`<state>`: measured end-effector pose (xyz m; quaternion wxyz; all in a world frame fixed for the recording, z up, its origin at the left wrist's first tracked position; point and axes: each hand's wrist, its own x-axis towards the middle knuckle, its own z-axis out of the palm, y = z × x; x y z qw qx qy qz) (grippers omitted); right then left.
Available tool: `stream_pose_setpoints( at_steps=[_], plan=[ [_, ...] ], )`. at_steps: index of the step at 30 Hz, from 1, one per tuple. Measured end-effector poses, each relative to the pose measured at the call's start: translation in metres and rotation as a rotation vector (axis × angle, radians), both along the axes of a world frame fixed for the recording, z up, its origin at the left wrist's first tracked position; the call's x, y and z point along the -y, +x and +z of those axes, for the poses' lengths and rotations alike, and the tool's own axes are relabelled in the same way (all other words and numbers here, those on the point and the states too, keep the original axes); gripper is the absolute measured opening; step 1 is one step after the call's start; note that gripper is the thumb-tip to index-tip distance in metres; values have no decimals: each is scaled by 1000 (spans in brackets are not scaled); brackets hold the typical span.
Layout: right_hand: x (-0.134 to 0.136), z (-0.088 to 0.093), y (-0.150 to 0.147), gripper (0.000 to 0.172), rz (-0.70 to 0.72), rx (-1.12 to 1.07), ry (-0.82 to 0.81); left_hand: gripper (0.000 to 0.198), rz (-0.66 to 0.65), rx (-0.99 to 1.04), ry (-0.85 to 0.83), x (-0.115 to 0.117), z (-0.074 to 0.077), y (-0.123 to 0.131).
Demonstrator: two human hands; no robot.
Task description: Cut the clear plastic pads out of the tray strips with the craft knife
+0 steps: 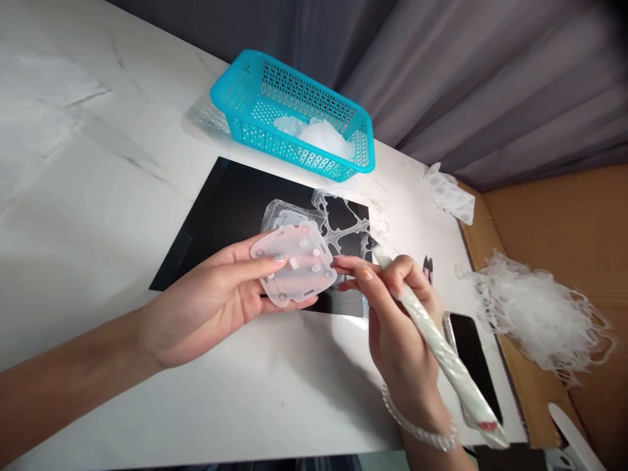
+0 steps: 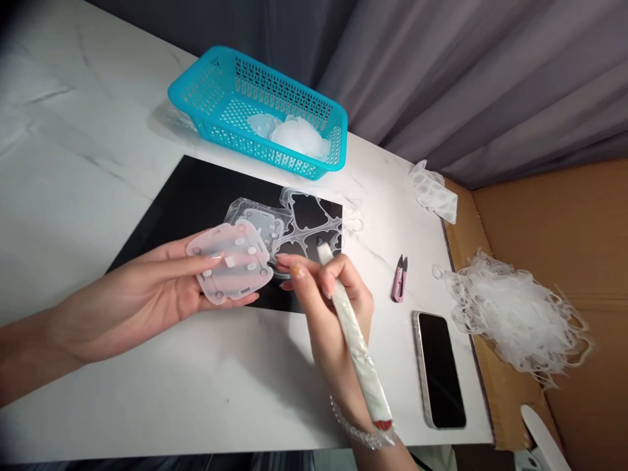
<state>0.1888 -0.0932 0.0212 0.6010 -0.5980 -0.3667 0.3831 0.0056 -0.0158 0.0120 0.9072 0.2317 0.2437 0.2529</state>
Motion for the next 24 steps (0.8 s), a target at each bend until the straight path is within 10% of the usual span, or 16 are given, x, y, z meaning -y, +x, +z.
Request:
stream_pose_setpoints(
  at_steps=[8,19,24],
  plan=[
    [8,2,-8,44,42,-22,-61,30,-6,-60,158,1,-3,-2],
    [13,13,-20,43,151,207,58,15,98,-709,900,1,6,-8],
    [14,14,-22,45,100,183,64,12,37,-706,904,6,7,-10]
  ],
)
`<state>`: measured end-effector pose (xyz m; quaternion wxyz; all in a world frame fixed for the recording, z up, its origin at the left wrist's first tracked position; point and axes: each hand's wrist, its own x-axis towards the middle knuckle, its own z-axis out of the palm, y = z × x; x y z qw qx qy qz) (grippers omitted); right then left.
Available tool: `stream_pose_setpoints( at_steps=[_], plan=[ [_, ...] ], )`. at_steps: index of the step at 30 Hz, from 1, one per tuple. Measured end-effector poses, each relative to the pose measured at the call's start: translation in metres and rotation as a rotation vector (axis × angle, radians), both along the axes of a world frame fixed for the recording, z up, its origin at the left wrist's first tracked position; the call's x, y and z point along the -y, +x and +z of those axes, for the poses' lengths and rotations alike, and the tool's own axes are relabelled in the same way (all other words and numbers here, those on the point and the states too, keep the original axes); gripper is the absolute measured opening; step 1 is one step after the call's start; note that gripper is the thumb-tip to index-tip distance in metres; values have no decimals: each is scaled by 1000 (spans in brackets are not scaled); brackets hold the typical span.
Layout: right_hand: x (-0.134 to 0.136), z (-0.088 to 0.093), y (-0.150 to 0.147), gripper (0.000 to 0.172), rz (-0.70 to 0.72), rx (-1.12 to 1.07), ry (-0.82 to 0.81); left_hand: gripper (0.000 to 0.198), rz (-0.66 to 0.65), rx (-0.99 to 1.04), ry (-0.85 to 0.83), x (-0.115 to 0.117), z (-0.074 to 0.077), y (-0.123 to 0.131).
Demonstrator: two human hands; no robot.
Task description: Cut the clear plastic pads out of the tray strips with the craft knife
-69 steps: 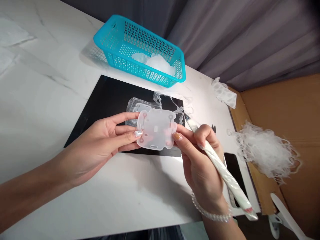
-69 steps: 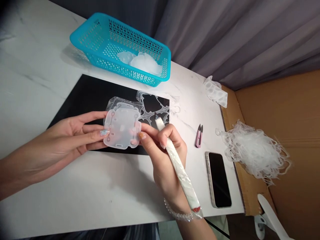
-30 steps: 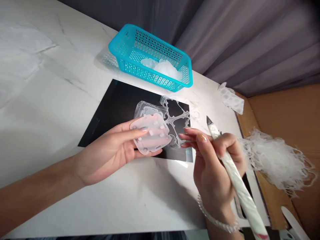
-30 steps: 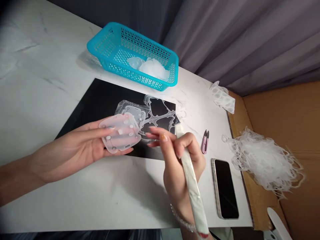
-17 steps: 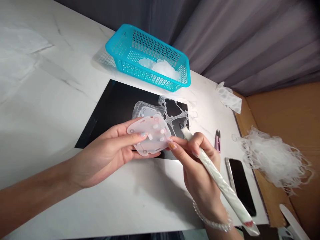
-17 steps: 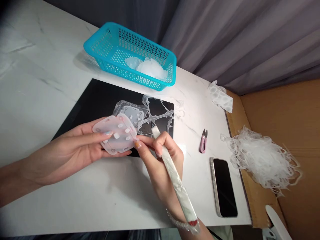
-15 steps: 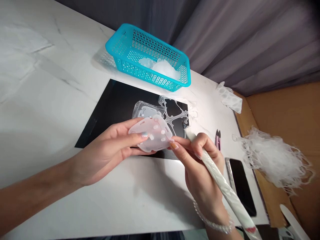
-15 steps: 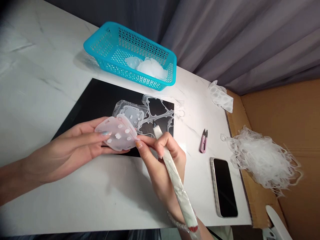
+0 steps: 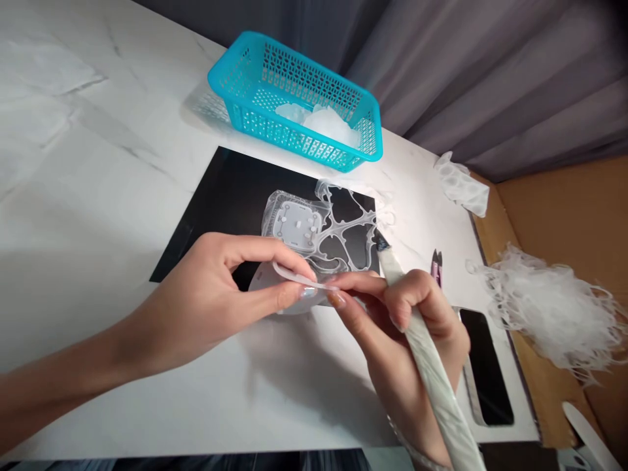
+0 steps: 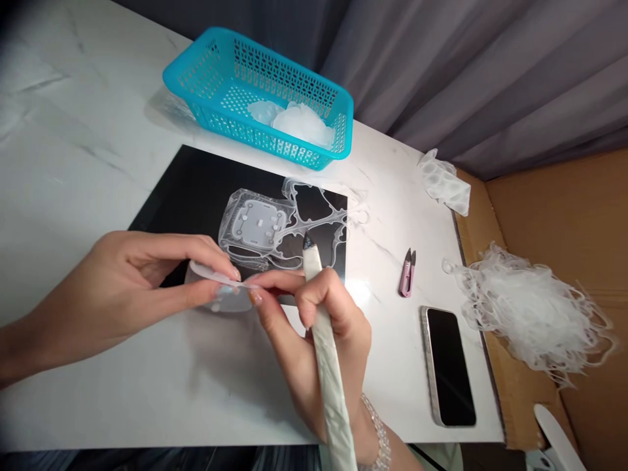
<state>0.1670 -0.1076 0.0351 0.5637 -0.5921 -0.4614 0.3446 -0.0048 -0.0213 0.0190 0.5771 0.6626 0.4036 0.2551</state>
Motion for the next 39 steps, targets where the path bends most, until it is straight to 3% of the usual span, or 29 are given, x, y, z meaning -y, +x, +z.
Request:
stream_pose_setpoints(
  at_steps=[10,18,29,33,39],
  plan=[
    [-1,-1,1,45,-8,-313,-40,11,-58,232,-338,1,3,4],
    [-2,-1,2,45,-14,-350,-21,9,-153,404,-520,-1,-6,5],
    [-2,-3,2,44,-1,-349,-25,9,-146,475,-648,2,-5,8],
    [-5,-8,6,40,42,-342,-78,9,-82,437,-650,1,-7,8],
    [-12,-26,17,32,118,-320,-212,18,164,369,-665,-12,-15,8]
  ],
)
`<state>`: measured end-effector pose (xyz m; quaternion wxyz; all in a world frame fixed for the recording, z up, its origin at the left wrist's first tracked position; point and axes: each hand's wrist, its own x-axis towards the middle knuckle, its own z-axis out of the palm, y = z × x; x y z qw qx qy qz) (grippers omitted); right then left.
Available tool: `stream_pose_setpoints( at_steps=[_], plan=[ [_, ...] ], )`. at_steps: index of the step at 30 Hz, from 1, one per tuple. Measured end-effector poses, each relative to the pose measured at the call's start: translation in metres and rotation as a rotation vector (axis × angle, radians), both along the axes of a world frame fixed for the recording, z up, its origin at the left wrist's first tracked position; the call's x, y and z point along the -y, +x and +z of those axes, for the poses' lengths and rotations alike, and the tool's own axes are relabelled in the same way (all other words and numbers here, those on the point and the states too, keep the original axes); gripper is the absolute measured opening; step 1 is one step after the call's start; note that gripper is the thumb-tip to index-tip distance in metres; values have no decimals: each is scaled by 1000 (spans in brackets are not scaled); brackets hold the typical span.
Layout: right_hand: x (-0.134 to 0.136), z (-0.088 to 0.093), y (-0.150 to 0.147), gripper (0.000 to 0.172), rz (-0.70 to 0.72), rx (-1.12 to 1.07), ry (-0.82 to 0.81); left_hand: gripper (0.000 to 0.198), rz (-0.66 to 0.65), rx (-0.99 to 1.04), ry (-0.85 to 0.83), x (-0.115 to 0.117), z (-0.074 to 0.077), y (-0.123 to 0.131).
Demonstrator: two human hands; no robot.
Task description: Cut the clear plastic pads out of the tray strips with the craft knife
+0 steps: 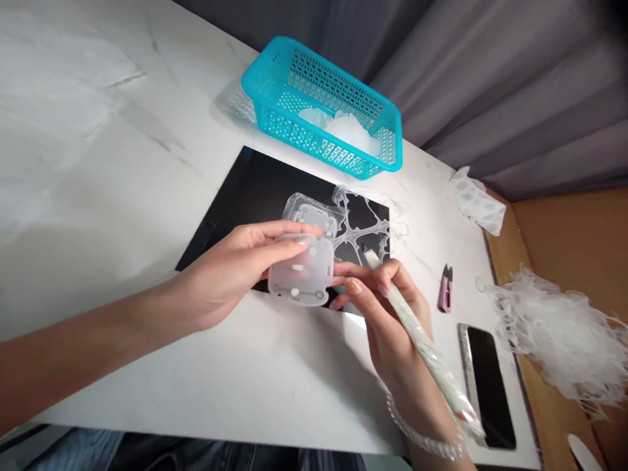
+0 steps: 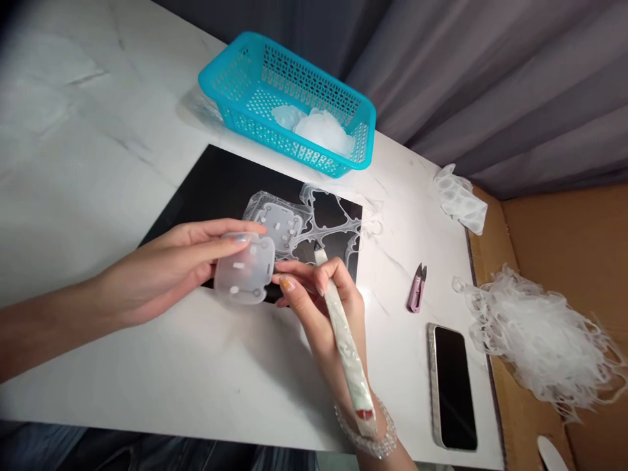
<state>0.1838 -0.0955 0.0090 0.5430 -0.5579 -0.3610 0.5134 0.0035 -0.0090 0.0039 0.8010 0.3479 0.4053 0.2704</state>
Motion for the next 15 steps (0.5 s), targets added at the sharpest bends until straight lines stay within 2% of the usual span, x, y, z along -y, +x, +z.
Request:
stream_pose_setpoints(
  at_steps=[5,8,10,12,13,15],
  plan=[
    [-8,-4,-2,39,2,-8,-30,33,10,34,-50,-7,0,-1],
    [-25,5,4,42,-71,58,66,43,85,85,-33,-12,5,-5],
    [-50,16,12,42,-101,129,183,48,138,72,24,-18,6,-8],
    [-87,28,22,41,-129,214,336,49,146,4,187,-24,4,-10],
    [-110,33,26,40,-151,250,413,47,132,-64,331,-26,1,-11],
    [-158,38,34,40,-206,281,503,41,50,-274,765,-26,-9,-12]
  ],
)
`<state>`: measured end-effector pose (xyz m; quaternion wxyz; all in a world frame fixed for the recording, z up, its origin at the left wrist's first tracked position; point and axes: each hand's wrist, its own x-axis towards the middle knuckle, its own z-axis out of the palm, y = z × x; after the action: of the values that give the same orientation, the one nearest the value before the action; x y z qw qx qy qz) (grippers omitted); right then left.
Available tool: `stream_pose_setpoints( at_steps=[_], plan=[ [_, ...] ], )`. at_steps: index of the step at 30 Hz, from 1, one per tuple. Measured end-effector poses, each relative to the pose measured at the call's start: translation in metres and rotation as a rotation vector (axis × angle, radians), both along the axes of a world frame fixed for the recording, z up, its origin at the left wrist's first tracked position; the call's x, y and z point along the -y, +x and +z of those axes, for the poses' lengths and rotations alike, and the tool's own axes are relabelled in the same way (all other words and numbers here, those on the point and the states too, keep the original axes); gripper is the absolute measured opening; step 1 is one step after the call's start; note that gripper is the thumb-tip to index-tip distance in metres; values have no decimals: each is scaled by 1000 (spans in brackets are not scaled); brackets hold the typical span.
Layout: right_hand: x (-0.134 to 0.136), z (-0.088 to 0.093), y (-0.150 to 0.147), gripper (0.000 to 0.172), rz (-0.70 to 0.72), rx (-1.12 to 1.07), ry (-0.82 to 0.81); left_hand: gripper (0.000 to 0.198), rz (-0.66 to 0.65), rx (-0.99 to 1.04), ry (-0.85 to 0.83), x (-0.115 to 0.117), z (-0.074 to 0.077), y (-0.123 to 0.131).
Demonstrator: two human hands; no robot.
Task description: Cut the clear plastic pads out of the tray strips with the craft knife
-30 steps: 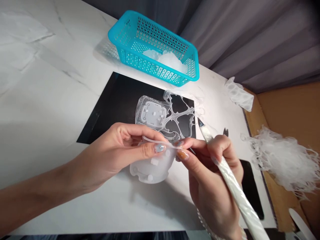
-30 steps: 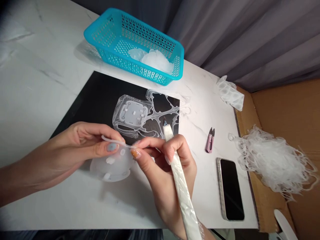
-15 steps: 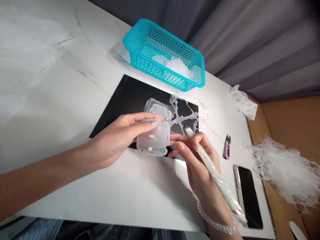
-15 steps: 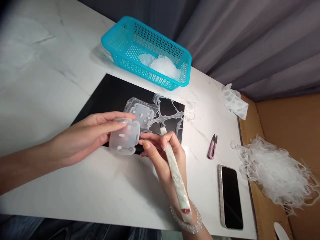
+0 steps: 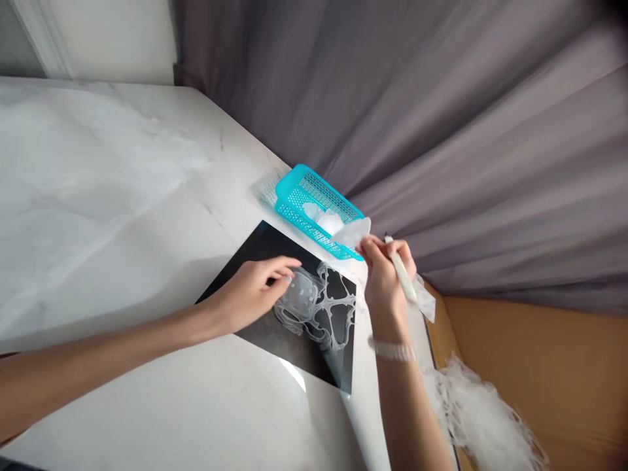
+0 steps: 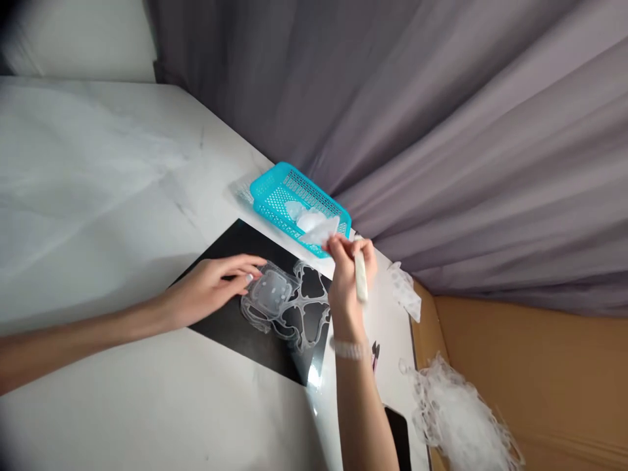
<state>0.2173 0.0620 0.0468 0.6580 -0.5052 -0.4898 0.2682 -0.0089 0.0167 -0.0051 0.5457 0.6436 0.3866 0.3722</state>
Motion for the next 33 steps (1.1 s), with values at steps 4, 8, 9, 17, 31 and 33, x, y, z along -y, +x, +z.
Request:
stream_pose_setpoints(
  at_steps=[4,8,9,17,31,33],
  plan=[
    [-58,-7,7,44,-105,-29,-133,39,-156,-412,667,17,-25,3],
    [-20,-21,-3,30,-75,94,-163,42,-89,-850,974,39,-44,10],
    [-1,-24,-7,31,-28,142,-179,43,-66,-924,998,43,-46,12],
    [111,-60,-33,47,118,230,-476,45,-48,-979,992,71,-38,9],
    [110,-46,-48,27,57,414,-503,43,-283,-818,944,14,-39,-31],
    [112,-49,-60,24,103,447,-530,45,-292,-838,946,18,-43,-33]
  ],
)
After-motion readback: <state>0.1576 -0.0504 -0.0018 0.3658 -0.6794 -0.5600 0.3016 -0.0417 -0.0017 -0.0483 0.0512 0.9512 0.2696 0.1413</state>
